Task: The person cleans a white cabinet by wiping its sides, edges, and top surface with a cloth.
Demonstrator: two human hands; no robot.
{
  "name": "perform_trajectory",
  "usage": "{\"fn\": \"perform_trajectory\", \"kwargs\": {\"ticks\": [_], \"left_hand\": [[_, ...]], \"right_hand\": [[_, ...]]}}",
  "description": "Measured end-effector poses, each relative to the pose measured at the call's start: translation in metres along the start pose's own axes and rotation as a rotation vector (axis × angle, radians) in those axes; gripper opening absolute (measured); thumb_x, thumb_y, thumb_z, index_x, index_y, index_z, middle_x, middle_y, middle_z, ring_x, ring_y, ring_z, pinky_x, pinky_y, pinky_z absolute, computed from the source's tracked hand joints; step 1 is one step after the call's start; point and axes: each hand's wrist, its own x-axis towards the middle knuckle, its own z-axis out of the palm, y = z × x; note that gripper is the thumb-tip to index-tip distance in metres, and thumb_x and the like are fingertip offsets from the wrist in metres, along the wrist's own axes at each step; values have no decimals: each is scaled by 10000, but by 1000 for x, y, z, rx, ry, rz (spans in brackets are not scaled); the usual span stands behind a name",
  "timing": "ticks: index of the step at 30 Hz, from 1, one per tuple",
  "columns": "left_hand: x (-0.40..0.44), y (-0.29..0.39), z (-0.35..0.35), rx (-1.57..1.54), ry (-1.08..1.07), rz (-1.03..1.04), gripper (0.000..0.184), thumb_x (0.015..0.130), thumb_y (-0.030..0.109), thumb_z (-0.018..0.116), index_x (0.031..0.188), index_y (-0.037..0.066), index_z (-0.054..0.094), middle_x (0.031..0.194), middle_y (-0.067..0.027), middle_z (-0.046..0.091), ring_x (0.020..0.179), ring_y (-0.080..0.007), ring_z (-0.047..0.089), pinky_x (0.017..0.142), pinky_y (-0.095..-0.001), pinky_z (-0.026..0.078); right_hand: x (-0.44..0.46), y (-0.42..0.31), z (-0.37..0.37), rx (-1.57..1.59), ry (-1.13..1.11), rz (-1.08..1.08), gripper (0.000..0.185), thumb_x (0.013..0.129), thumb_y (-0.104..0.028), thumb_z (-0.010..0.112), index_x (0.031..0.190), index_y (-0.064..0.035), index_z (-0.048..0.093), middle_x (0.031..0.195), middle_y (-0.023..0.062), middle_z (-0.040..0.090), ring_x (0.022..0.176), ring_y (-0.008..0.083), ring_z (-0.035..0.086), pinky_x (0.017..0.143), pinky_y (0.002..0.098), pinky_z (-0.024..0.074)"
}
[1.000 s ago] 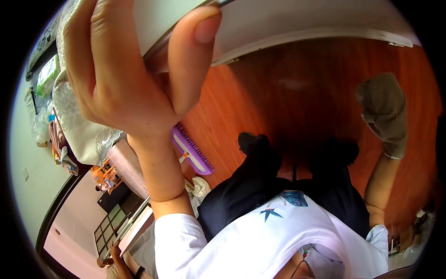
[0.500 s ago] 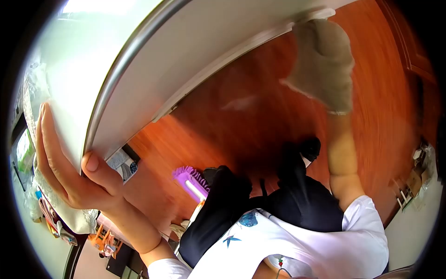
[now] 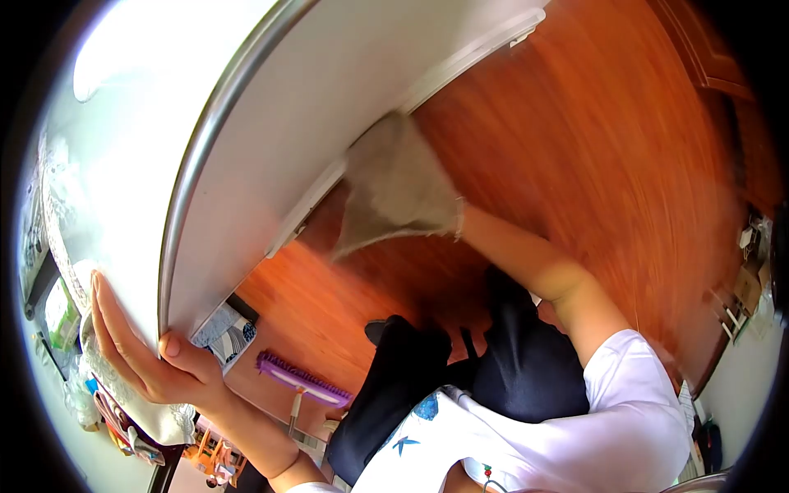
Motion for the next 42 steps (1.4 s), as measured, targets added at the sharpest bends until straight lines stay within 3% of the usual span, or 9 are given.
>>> {"fn": "perform_trajectory", "kwargs": {"ticks": [5,8,13,20,22,23,28,35,42], "left_hand": [[-2,-6,4,49,26,58,610,998,407,221,1156,-40,604,1129,-196,624,1023,-315,625,865,-394,531],[-1,0,8,30,99,18,577,999,398,247,1117,-1,647,1099,-146,661,1006,-301,639,877,-390,517],[0,3,9,44,122,5,595,1000,415,245,1098,-3,656,1082,-139,670,998,-300,644,871,-384,520],[0,1,5,53,87,21,590,1010,402,236,1112,-7,649,1093,-137,667,1015,-301,639,879,-387,517],[-2,-1,7,49,79,26,590,1011,399,234,1113,-10,647,1093,-139,667,1010,-301,641,876,-387,518],[-3,-2,8,59,94,30,590,1011,398,233,1114,-11,646,1094,-141,666,1005,-302,643,871,-384,520],[-2,0,10,88,117,20,604,1011,412,223,1113,-1,652,1087,-142,667,992,-302,649,855,-378,526],[-1,4,8,88,110,13,611,1013,420,228,1117,-12,647,1091,-152,662,995,-304,646,852,-374,523],[-3,2,9,101,80,-6,638,992,409,190,1124,-41,622,1082,-188,648,984,-317,648,854,-404,541]], "right_hand": [[45,-56,-105,-1362,81,-126,221,722,-175,619,862,-6,586,827,93,578,758,245,533,741,390,439],[56,-60,-103,-1659,88,67,206,743,-178,618,866,-15,592,830,76,582,768,221,540,734,364,447],[13,-20,-25,-1248,-59,0,181,777,-182,618,872,-30,603,835,49,588,785,182,551,723,321,461],[12,34,-58,340,-52,97,150,824,-189,617,881,-50,617,843,11,597,808,127,567,708,261,479],[26,13,-105,-28,-73,-178,115,885,-130,550,925,-40,611,837,10,594,772,126,573,710,246,495],[41,-34,-123,-573,-100,-131,115,817,-118,627,891,-31,640,821,35,629,815,153,595,732,288,503],[89,-112,-149,-1629,23,267,121,802,-159,676,838,-44,675,775,27,662,638,208,606,664,326,520],[43,-71,-71,-1283,-161,-98,91,758,-127,691,799,-54,656,739,24,652,623,191,608,597,313,504],[53,-135,-109,-1329,-82,-331,89,713,-95,705,760,-64,636,703,21,643,608,173,610,529,299,487]]}}
